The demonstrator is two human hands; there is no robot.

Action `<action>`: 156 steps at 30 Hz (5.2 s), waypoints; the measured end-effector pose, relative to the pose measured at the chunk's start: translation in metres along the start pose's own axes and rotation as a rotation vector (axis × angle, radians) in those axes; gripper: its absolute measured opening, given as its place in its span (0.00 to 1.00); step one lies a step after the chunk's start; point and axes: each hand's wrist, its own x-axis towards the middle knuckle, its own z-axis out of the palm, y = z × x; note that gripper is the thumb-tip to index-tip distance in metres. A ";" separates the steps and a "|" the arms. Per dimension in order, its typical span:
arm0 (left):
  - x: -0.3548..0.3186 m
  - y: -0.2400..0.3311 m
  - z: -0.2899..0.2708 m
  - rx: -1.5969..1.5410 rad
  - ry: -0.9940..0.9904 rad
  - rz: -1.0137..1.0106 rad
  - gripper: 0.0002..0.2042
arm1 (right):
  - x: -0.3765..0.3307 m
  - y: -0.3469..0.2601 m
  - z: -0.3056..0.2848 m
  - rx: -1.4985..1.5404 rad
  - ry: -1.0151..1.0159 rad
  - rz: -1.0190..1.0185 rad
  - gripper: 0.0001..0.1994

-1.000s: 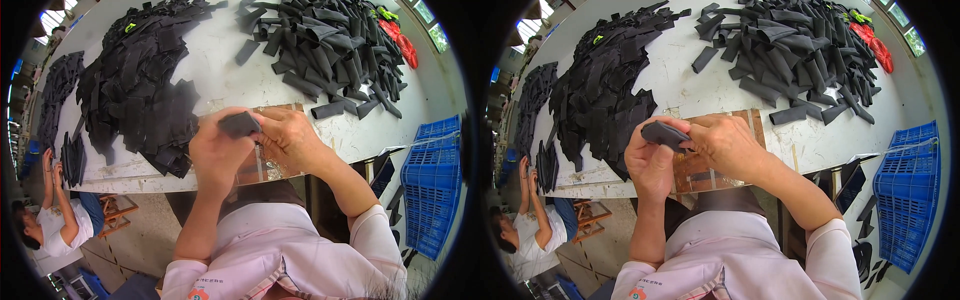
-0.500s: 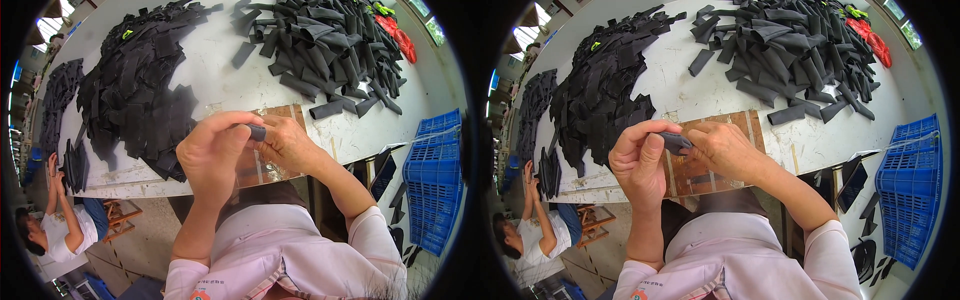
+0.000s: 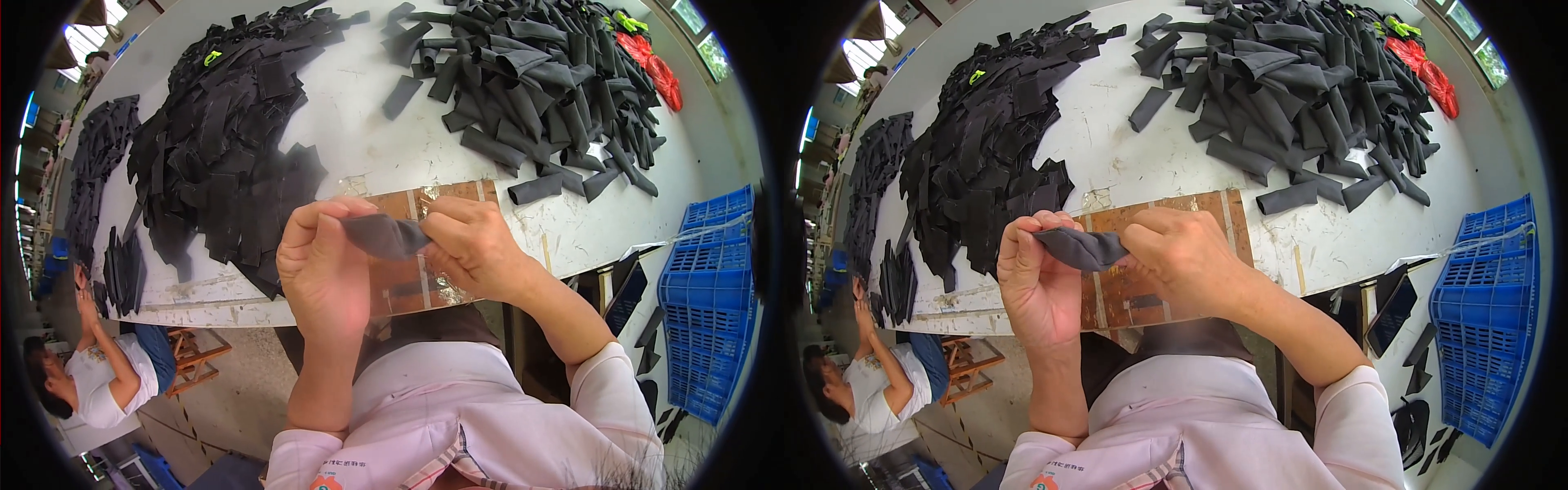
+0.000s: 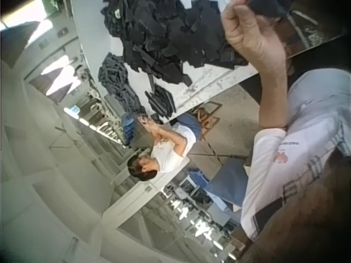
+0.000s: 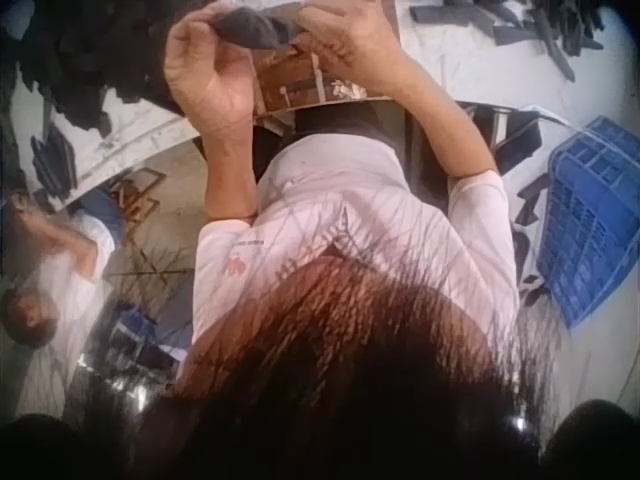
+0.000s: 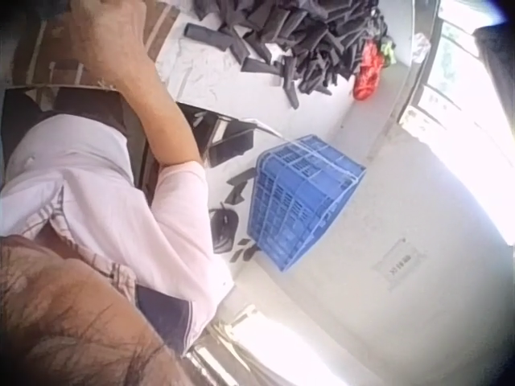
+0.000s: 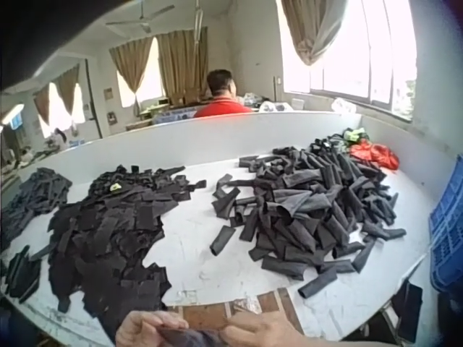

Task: The recorder is folding and applying adhesive to small black foam/fabric components.

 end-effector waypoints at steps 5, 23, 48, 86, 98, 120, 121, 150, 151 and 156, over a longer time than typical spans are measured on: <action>0.002 -0.007 0.004 0.264 0.001 0.100 0.06 | -0.003 0.007 0.008 -0.037 -0.144 0.053 0.11; 0.013 -0.022 -0.142 2.181 0.324 0.253 0.06 | -0.046 -0.020 0.042 0.534 -0.059 0.493 0.11; -0.083 0.027 -0.032 0.255 0.434 -0.240 0.11 | -0.025 -0.030 0.087 0.104 0.296 -0.010 0.16; -0.086 0.015 -0.051 0.685 0.451 -0.202 0.13 | -0.036 -0.036 0.105 1.847 -0.154 0.855 0.07; -0.091 0.027 -0.050 0.031 0.162 -0.366 0.21 | -0.032 -0.037 0.092 1.502 -0.077 0.619 0.08; -0.025 0.016 0.041 0.399 0.121 0.031 0.05 | 0.009 -0.048 -0.015 0.494 0.236 0.251 0.09; -0.023 0.016 0.041 0.372 0.113 0.019 0.06 | 0.010 -0.048 -0.017 0.492 0.239 0.252 0.09; -0.009 -0.016 -0.018 0.012 0.069 -0.569 0.19 | -0.004 0.039 0.028 1.292 -0.162 0.709 0.15; -0.006 -0.017 -0.006 0.401 0.017 -0.228 0.17 | -0.003 0.038 0.027 1.288 -0.158 0.709 0.15; 0.004 -0.009 0.001 0.911 -0.201 0.305 0.08 | 0.002 0.018 0.008 0.592 0.114 0.456 0.18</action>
